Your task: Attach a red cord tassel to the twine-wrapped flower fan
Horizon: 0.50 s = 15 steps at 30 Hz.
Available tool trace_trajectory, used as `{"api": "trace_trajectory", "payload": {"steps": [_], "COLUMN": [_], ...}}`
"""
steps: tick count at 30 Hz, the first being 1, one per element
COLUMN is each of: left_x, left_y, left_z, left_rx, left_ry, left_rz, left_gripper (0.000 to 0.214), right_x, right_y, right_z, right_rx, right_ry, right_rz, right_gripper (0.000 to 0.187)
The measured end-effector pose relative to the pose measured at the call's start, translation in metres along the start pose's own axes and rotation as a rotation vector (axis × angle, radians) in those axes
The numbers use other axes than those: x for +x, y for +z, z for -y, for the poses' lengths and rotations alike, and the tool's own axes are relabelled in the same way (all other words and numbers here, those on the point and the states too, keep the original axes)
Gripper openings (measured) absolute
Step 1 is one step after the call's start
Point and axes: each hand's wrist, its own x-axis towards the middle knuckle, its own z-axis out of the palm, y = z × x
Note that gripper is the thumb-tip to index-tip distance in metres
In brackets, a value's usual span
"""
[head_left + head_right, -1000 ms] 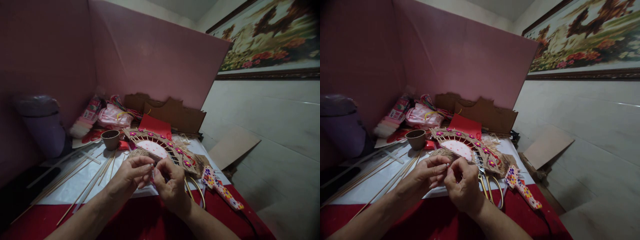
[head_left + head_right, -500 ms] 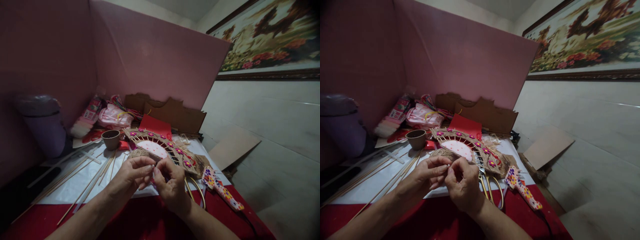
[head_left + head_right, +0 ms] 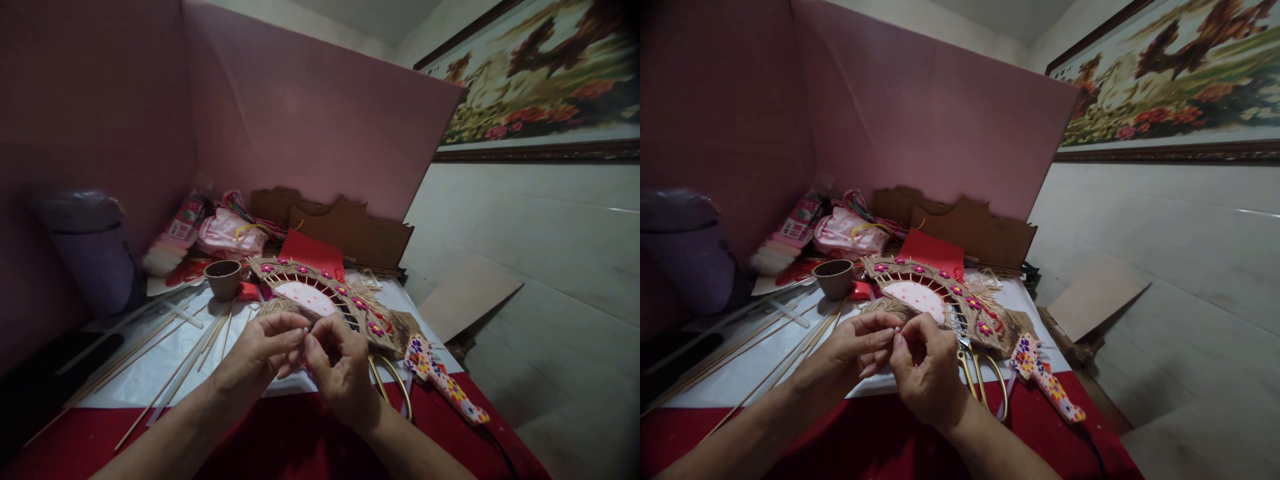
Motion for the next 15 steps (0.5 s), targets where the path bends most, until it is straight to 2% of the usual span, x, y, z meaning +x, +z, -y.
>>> {"api": "trace_trajectory", "payload": {"steps": [5,15], "left_x": [0.0000,0.0035], "left_y": [-0.0005,-0.0031], "left_z": [-0.0010,0.0015], "left_rx": [-0.006,-0.006], "left_ry": [0.003,0.039], "left_rz": [-0.009,-0.014], "left_gripper": [0.021,0.025], "right_x": [-0.0024,-0.0034], "right_y": [0.0021,0.0025], "right_z": [-0.0012,-0.0021], "right_rx": [-0.006,-0.059], "right_ry": [0.049,0.008], "right_rz": [0.038,0.019], "right_gripper": [0.007,0.001]}}
